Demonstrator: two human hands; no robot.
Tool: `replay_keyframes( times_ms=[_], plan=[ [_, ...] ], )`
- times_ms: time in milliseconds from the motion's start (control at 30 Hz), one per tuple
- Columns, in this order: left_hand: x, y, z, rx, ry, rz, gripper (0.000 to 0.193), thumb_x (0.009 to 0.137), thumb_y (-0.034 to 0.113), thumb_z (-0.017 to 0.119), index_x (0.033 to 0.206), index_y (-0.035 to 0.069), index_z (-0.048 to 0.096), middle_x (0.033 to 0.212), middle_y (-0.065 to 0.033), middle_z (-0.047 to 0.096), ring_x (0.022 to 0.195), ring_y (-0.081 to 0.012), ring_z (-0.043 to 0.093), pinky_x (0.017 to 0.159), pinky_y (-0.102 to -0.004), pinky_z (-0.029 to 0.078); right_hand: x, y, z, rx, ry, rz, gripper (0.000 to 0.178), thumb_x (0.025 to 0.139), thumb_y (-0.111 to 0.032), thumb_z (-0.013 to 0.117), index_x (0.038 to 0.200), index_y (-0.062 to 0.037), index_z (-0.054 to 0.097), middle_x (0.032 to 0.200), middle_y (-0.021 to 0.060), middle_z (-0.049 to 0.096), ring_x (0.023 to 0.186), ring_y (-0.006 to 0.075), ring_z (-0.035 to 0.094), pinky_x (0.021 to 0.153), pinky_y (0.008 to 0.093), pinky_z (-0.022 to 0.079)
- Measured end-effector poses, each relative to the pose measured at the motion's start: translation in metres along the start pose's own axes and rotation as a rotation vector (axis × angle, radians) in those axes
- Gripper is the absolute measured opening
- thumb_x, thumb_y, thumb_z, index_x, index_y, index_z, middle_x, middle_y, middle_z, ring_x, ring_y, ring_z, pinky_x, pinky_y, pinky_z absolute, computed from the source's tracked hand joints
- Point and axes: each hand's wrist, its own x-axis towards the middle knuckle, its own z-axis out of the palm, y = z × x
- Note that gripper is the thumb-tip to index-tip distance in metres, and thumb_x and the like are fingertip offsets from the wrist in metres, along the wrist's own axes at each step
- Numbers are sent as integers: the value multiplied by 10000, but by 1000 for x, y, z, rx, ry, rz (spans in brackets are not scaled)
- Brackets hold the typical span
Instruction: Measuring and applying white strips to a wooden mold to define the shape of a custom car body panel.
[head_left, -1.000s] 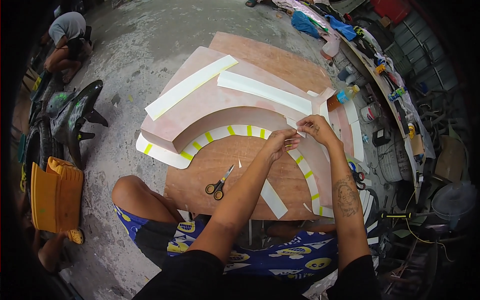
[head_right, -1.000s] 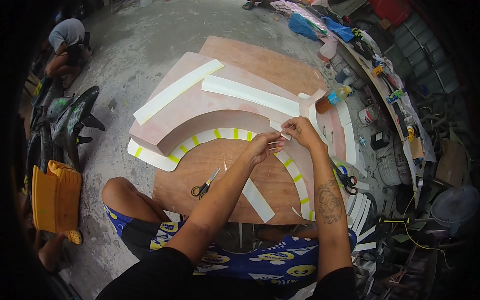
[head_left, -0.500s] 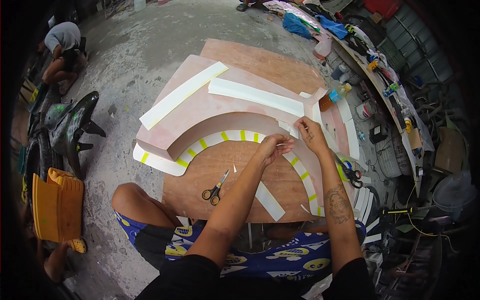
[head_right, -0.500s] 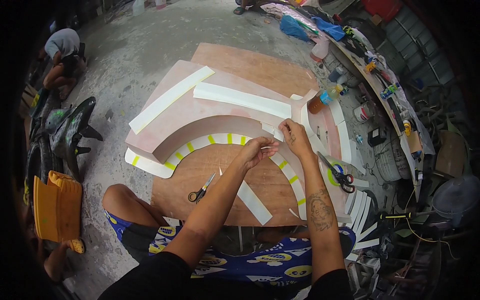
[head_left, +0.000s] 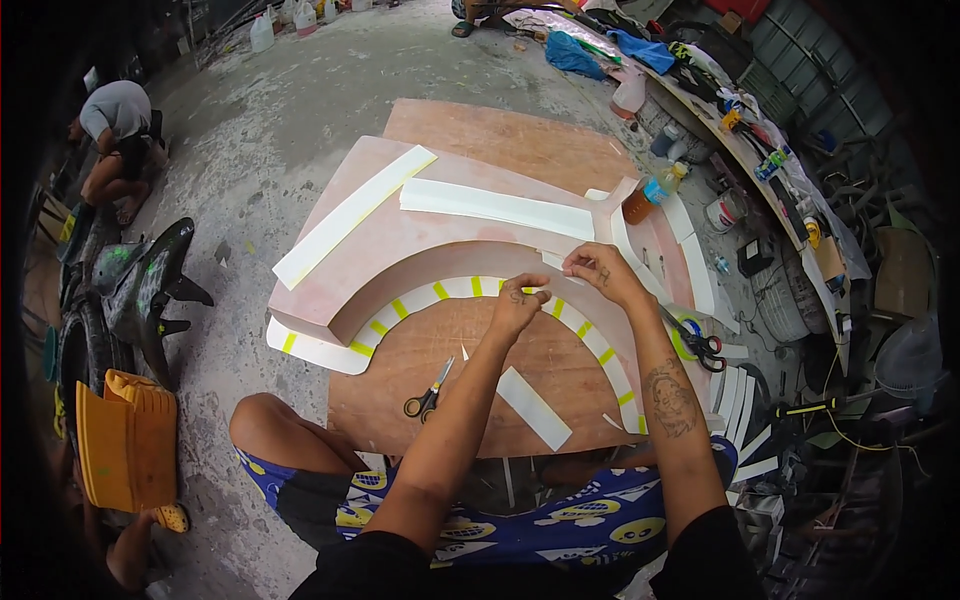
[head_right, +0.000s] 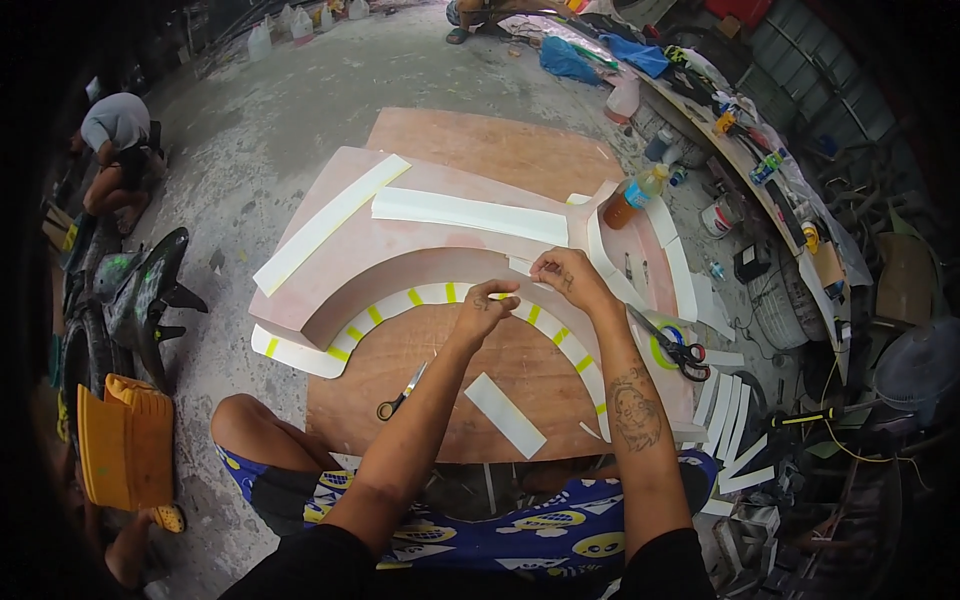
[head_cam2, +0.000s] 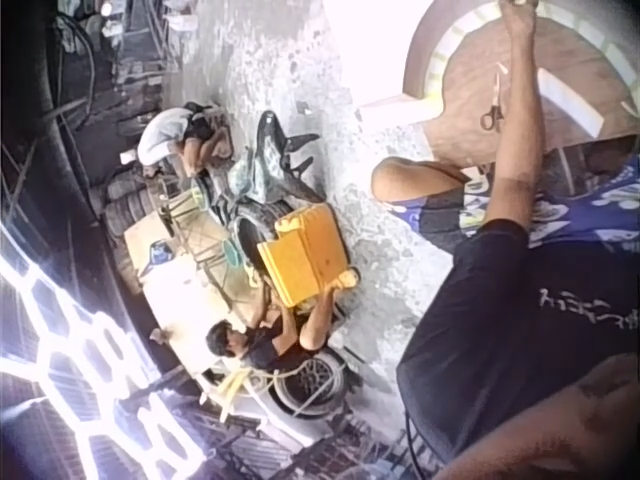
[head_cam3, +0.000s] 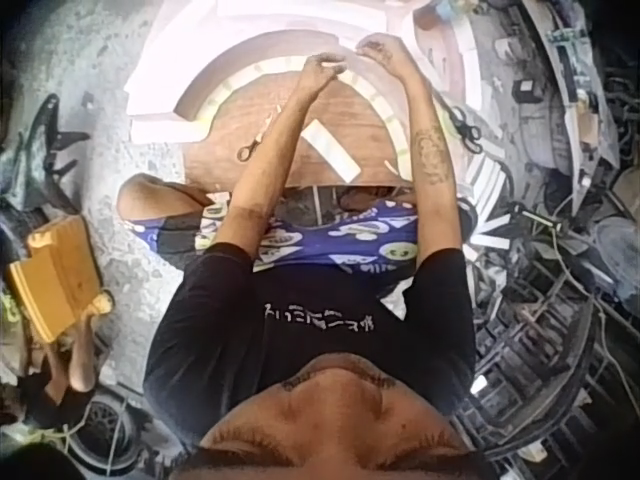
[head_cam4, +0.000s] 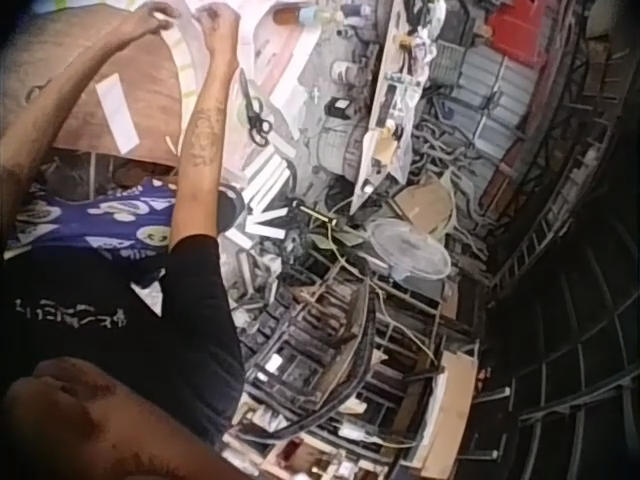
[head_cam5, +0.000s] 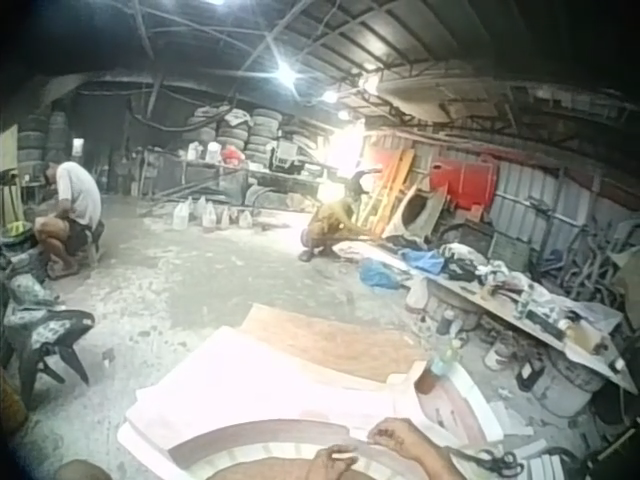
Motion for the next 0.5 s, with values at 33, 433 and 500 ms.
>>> replay_keyframes(
  times_ms=[33, 433, 500],
  plan=[
    [-3, 8, 7, -122, -22, 86, 352, 808, 212, 737, 1056, -17, 639, 921, -105, 665, 757, -180, 638, 719, -280, 510, -1, 3, -3, 45, 6, -2, 169, 817, -121, 713, 933, 0, 701, 846, 102, 683, 811, 182, 632, 751, 319, 505],
    [13, 42, 23, -477, -79, -111, 316, 915, 197, 581, 1054, -87, 589, 952, -182, 660, 765, -239, 703, 647, -295, 583, 1, -8, -16, -120, -38, 7, 169, 839, -147, 696, 927, -3, 705, 850, 115, 693, 763, 162, 627, 723, 306, 497],
    [18, 32, 24, -472, -75, -62, 279, 919, 165, 571, 1041, -85, 599, 900, -170, 674, 712, -232, 710, 591, -281, 590, 3, -6, -13, -101, -38, -14, 173, 844, -146, 688, 929, 5, 695, 849, 120, 689, 764, 169, 625, 723, 311, 495]
  ],
)
